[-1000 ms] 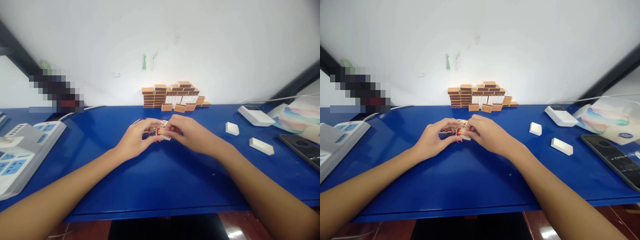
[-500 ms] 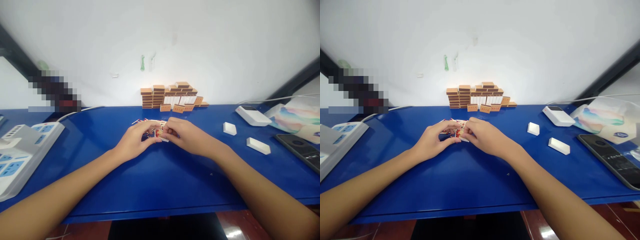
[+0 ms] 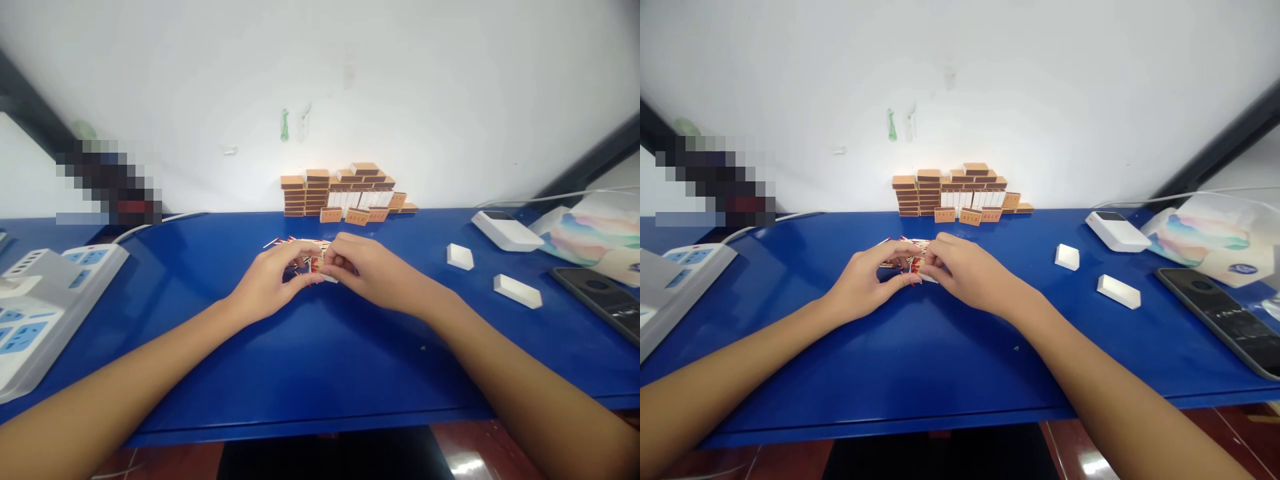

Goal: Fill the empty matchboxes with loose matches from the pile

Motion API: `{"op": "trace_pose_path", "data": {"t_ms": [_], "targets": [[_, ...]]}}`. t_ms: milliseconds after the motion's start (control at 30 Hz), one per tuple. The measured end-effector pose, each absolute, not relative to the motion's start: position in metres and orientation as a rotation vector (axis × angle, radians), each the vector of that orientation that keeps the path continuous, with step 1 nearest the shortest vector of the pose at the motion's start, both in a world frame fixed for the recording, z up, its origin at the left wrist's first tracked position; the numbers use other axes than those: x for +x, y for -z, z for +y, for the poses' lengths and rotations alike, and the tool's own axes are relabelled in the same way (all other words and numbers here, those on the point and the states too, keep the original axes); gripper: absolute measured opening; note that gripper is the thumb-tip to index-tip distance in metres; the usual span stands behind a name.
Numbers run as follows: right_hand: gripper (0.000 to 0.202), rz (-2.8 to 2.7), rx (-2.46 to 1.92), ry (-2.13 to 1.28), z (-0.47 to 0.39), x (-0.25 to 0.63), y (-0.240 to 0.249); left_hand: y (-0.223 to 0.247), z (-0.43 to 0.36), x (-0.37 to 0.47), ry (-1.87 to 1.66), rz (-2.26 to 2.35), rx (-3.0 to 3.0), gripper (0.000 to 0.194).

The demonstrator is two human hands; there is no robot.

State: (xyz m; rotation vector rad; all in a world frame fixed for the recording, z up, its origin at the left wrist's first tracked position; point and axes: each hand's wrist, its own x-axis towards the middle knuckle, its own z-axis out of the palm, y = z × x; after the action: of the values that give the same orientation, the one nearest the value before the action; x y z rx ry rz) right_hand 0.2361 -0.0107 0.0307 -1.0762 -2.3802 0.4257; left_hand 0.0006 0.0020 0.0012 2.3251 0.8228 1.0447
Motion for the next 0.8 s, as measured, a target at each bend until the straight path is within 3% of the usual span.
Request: {"op": "trace_pose_path", "data": {"t_ms": [267,567,800], "targets": [[0.01,-2.242,-1.054,-0.238,-0.0073,0.2406,-0.0374,-0.0084,0.0042,0.0015,-1.16,0.989,2.208,0.036],[0.012,-2.214,-1.056,-0.2,-0.0053,0.2404,-0.0335,-0.0039,0.0026,0.0021,-1.099,0.913,2.157,0.044],[0.012,-2.203,-1.082,-0.179,-0.004,0.2417,-0.0377,-0.0082,0.0023,0.0031,-1.142,0.969,2.163,0.04]]}}
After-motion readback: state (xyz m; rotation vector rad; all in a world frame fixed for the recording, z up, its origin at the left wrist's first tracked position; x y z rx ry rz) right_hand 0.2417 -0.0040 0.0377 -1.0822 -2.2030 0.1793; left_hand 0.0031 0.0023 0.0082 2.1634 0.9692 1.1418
